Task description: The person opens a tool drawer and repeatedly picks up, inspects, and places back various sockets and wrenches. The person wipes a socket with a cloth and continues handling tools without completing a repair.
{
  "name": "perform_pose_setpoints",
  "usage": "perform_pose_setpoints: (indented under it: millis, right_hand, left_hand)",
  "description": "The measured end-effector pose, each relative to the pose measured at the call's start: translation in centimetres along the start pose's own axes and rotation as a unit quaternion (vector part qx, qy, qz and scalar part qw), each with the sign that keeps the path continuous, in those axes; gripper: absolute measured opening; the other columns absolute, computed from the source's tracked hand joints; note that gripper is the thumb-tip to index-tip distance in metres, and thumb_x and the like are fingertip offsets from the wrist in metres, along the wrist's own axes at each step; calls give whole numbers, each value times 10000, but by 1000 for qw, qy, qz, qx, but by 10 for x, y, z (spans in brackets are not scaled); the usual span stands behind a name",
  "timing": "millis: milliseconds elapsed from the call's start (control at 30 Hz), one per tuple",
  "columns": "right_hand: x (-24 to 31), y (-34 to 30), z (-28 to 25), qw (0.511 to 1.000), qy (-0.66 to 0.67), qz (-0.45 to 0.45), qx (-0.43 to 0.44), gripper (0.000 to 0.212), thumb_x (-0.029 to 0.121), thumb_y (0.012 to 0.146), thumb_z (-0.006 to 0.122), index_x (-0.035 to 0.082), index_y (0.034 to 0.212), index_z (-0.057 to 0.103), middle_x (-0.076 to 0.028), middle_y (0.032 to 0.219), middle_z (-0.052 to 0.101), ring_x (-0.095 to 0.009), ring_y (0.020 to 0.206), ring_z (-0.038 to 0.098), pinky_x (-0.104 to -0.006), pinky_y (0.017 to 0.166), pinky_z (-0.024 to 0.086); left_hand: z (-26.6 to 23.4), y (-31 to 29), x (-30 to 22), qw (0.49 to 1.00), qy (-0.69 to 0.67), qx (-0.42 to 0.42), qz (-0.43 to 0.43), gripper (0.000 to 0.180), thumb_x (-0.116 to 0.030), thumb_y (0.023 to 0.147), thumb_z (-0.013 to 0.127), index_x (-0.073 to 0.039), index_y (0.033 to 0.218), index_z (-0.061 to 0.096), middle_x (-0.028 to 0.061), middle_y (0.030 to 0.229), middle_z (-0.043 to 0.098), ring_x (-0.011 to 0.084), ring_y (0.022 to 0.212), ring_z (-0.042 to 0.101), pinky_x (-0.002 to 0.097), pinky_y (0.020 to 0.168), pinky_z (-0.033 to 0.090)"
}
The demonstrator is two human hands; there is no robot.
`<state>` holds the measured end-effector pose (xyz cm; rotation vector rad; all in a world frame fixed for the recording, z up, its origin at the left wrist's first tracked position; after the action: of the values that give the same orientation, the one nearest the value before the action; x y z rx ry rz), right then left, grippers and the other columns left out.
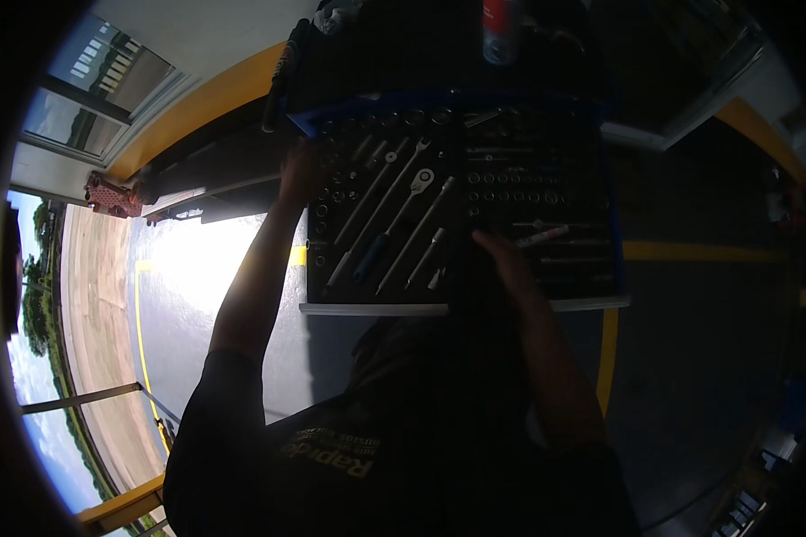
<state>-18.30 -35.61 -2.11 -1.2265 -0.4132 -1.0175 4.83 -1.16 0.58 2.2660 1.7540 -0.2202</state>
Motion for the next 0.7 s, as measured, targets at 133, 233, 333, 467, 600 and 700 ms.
perform_pose_setpoints:
  millis: [133,233,333,467,600,700]
  right_hand:
    - [-8,0,20,1000,20,-6,14,505,373,916,737,5,1252,652,-123,1143,685,-245,1046,667,-358,940,531]
    - [-6,-3,22,1000,14,-3,12,473,356,922,734,18,1245,660,-113,1127,690,-237,1031,673,-351,924,540]
    - [2,-6,14,1000,14,-20,12,453,344,927,730,27,1244,667,-106,1123,696,-225,1015,682,-343,909,551]
    - [8,-9,1,999,20,-28,0,458,339,929,728,22,1255,669,-100,1130,704,-210,1002,693,-332,893,562]
    - [10,-8,9,999,21,-19,18,462,332,934,722,16,1266,663,-97,1134,703,-209,1012,691,-333,902,557]
    - [7,-5,6,999,25,-19,32,463,332,935,720,14,1265,660,-95,1131,698,-212,1023,688,-334,905,554]
  left_hand:
    - [-17,11,15,996,65,62,-17,373,-403,889,718,-197,1199,741,79,1328,638,357,1285,570,608,1083,399]
    - [-18,12,10,993,85,63,-44,338,-384,889,716,-183,1159,747,72,1290,663,342,1257,594,619,1058,414]
    - [-4,15,6,995,90,36,-31,317,-386,889,713,-173,1120,754,72,1246,687,336,1203,629,609,1058,418]
    - [-14,2,-23,998,-47,-28,-17,306,-384,890,714,-149,1082,759,85,1191,709,335,1132,668,552,1041,455]
    - [-7,-22,-18,981,174,14,89,319,-385,897,714,-124,1075,756,96,1179,712,333,1112,676,514,961,511]
    - [-3,-20,-25,981,165,68,71,332,-399,901,712,-120,1075,755,99,1153,711,329,1096,678,514,922,525]
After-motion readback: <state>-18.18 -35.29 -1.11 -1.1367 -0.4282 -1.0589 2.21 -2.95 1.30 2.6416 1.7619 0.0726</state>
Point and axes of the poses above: each hand's wrist, its own y-axis towards the middle knuckle, its own z-axis out of the palm, x = y × z, the point moved 5 cm from there along y, towards the middle knuckle
